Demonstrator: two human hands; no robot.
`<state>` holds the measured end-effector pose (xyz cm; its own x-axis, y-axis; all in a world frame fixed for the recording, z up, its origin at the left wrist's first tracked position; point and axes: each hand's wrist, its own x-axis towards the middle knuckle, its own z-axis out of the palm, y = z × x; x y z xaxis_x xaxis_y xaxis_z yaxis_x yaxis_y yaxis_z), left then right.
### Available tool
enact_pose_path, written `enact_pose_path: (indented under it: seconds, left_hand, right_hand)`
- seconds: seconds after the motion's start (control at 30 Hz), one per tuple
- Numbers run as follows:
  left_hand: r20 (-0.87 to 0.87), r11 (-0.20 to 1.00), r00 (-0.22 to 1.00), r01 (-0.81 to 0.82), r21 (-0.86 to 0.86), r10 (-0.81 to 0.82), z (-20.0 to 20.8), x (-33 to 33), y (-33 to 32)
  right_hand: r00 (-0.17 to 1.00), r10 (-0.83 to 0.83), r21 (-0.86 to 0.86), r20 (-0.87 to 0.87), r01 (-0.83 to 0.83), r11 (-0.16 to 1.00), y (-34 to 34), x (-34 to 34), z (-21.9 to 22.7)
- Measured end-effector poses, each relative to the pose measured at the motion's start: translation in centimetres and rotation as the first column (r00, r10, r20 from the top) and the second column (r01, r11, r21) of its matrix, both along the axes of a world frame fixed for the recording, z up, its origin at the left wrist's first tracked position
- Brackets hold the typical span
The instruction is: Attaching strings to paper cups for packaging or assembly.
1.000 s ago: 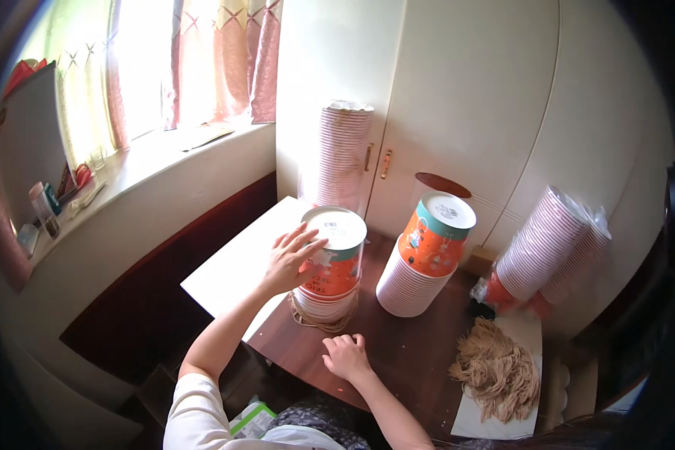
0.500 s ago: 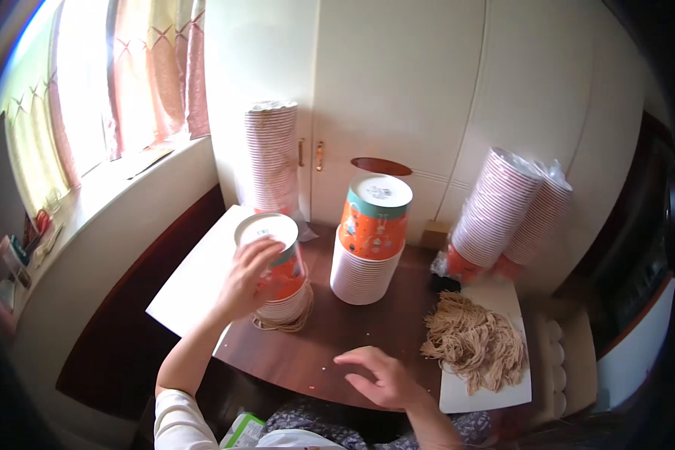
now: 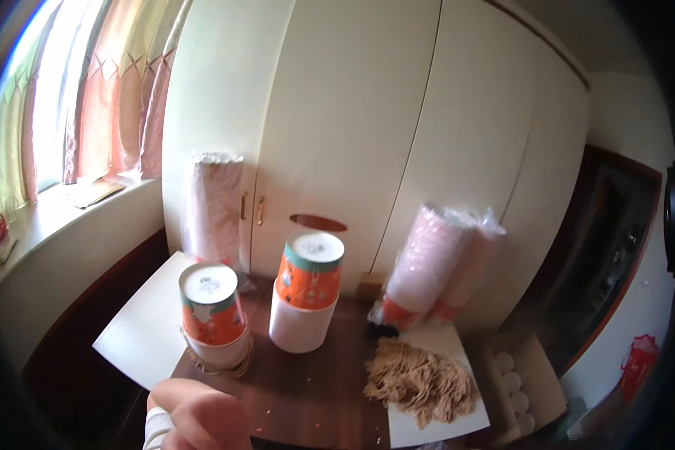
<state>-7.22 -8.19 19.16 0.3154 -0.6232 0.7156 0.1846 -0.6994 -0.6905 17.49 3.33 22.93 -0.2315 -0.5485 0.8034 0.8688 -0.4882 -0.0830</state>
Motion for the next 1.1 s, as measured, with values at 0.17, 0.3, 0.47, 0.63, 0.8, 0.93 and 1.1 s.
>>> enact_pose_path:
  seconds: [0.17,0.3,0.47,0.63,0.8,0.93,1.1]
  left_hand:
    - [0.197,0.756,0.741,-0.571,-0.319,0.642,0.2,-4.4,8.4]
    - [-0.198,-0.023,0.145,-0.750,-0.661,0.969,2.1,-9.4,16.2]
    - [-0.377,-0.224,0.056,-0.722,-0.655,0.924,-1.3,-14.9,21.5]
    - [-0.300,-0.122,0.328,-0.467,-0.876,0.896,-2.3,-16.6,22.8]
    - [-0.237,-0.052,0.419,-0.406,-0.912,0.877,-0.4,-16.1,22.5]
    - [-0.196,-0.028,0.406,-0.384,-0.923,0.893,1.1,-16.2,21.5]
    - [-0.060,0.059,0.445,-0.249,-0.967,0.894,5.2,-14.7,19.3]
  right_hand:
    - [-0.644,-0.395,-0.614,-0.655,0.759,-0.219,3.3,1.7,-7.4]
    - [-0.517,-0.343,-0.379,-0.784,0.837,-0.394,1.5,-0.1,-4.8]
    - [-0.325,-0.266,-0.011,-0.908,0.653,-0.757,1.4,1.8,-11.3]
    - [0.026,-0.596,0.597,-0.802,0.071,-0.799,1.6,6.9,-23.7]
    - [0.022,-0.328,0.303,-0.944,-0.326,-0.895,3.9,11.4,-34.6]
    - [0.222,0.392,-0.450,-0.893,-0.480,-0.753,3.5,12.5,-35.6]
    - [0.609,0.360,-0.664,-0.707,-0.394,-0.636,1.8,10.9,-33.8]
